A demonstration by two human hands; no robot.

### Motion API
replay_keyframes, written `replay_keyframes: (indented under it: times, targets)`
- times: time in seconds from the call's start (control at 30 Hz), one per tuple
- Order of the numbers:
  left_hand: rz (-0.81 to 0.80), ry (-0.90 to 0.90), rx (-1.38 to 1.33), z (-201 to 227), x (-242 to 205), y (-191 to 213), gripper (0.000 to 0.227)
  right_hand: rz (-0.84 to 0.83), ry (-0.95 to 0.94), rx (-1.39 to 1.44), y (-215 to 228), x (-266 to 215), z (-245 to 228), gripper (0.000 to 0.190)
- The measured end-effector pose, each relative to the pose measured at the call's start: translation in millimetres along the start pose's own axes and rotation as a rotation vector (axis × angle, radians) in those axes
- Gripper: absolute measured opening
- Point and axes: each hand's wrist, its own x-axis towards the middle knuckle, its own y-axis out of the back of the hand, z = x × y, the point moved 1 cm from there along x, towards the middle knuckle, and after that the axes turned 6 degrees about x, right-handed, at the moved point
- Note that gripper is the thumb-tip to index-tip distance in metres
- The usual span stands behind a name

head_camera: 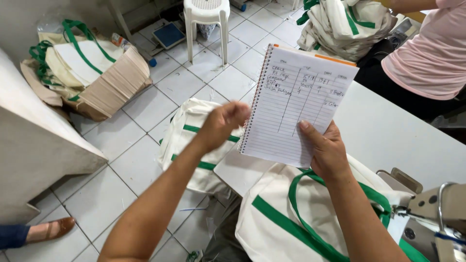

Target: Sewing and trimming a white and green tote bag using a sewing machine and scissors

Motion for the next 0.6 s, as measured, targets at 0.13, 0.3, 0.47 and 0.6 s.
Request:
replay_keyframes:
  times: [0.13,0.3,0.47,0.6]
  targets:
    - [-0.065,0.103,-0.243,-9.7,-32.1,-24.9,0.029,0.013,-0.001,0.026,-13.9,9.9,8.2,0.026]
    - [0.135,0.152,-0.643,-42.7,-69.5,-49.1,0.025,0.041,0.042,0.103,-34.3,16.4,28.5,0.026]
    - [0.284,0.093,-0.622,-46.6,-81.4,-47.0,0.024,0.038,0.052,0.115,-64.7,8.1,56.5,0.025]
    - [0.354,-0.01,-0.644,-18.8,-89.0,-31.2,0.02,-0.009,0.024,0.13,-99.7,-7.7,73.6,0.023]
